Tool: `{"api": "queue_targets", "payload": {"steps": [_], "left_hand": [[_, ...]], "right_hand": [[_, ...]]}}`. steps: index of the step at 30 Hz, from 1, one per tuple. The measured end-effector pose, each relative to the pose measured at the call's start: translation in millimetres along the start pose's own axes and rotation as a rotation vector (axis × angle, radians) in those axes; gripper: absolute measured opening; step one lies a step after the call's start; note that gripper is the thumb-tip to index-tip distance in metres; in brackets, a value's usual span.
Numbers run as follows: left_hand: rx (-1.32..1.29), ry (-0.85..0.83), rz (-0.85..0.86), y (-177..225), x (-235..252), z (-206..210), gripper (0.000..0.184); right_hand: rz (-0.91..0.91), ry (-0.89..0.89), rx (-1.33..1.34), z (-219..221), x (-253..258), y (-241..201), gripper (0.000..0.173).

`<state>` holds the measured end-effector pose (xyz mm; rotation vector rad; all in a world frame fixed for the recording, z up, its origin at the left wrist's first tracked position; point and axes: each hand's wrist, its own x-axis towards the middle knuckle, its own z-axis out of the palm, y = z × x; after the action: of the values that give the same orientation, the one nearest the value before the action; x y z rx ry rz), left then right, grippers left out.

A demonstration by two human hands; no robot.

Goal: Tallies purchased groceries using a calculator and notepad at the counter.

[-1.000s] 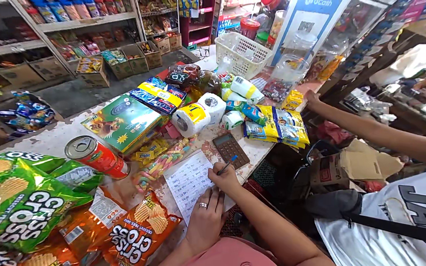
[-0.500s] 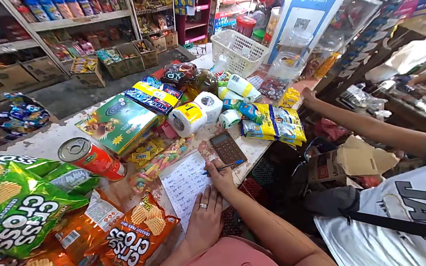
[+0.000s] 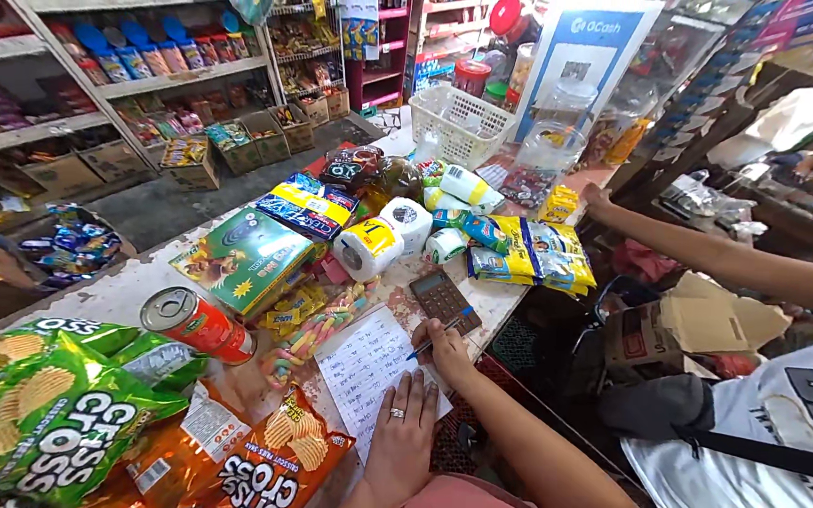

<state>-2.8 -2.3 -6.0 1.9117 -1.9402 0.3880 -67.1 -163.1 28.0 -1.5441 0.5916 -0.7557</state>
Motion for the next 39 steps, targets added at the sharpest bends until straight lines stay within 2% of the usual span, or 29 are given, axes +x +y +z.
{"api": "queue_targets", "payload": {"steps": [2,5,9,14,20,26,32,39], "left_hand": [[-0.022,0.01,-0.013,-1,1,0,0.042],[-0.027,0.012,-0.025,-1,2,1,0.043],[-0.032,0.013,-0.022,-1,3,2,0.041],[-0.018,0.006,-0.015,-1,4,3,0.044],[-0.068,-0.047,-0.019,-3,3,-1,0.062],[-0.042,-0.038,-0.007,-4,1,-1,0.057],[-0.06,-0.012,-0.011,-3,1,2,0.057],[-0.033,-0.041,-0.008,-2,1,1,0.056]], "right_hand": [[-0.067,0.041,-0.084,-2,2,4,0.041],[-0.185,0.002,-0.198,-6,5,10,0.027],[-0.137,-0.024,-0.152,2,6,7,0.022],[-0.137,0.04,-0.152,2,7,12,0.028],[-0.142,0.104,-0.259,3,2,11,0.033],[0.052,-0.059,-0.365,-5,13,-4,0.035],[-0.129,0.06,-0.241,2,1,11,0.034],[-0.035,0.011,-0.291,1,6,7,0.032]]}}
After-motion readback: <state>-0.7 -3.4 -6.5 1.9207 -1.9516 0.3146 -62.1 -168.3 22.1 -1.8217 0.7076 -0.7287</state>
